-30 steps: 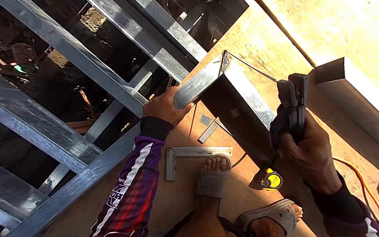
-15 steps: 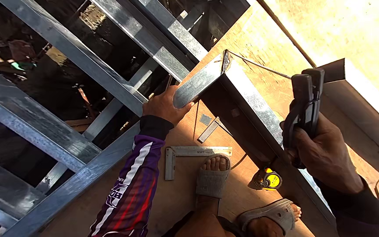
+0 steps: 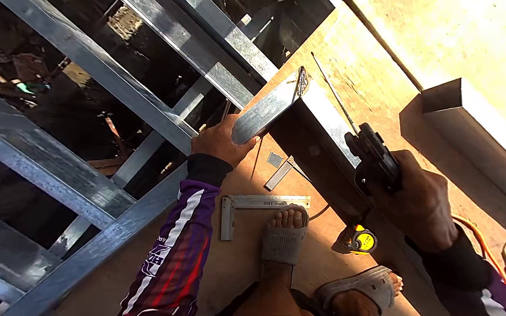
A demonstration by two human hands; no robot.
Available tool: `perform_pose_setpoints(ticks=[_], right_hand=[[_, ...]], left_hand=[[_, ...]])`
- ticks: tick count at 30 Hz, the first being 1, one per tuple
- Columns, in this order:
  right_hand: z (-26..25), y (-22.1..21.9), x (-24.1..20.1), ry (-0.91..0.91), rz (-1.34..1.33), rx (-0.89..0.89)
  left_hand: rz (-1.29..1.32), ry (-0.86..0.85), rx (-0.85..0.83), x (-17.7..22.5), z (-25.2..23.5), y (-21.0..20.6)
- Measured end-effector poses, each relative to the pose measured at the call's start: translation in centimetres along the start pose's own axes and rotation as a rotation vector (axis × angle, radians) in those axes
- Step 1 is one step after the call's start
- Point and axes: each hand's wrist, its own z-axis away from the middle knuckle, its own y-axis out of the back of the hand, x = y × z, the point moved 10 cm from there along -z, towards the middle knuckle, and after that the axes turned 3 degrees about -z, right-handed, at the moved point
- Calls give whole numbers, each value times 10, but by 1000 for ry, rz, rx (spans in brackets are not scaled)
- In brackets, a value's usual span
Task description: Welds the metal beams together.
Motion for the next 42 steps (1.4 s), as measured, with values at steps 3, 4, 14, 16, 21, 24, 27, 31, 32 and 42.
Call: perform_pose_setpoints(ticks=[3,4,14,16,21,24,27,31,32,42], right_hand=[[-2,-3,-5,20,6,-23],[-2,-4,-6,25,7,-31],[2,-4,-5,25,9,-27],[3,-4,-5,27,3,-32],[4,-3,-8,33,-2,-23],[4,-4,-5,28,0,-26],[5,-4,-7,33,-2,-34],[6,-3,-8,39,-3,-18],[5,-3,-8,38,-1,-15],[7,-6,-9,29,-2,-42]], left_hand=[[-7,-9,-5,1,-1,-1],[-5,-14,-1,1,-1,-1],[-3,-14,12,0,-1,-1],[4,-23,27,0,-1,0],[3,-19,23,0,-1,-1],[0,-15,16,0,-2,-1],[1,-12,15,0,-1,-1],[0,-8,9,0,-2,-1],[-2,-9,7,0,-2,-1],[-8,-6,23,0,-1,0]])
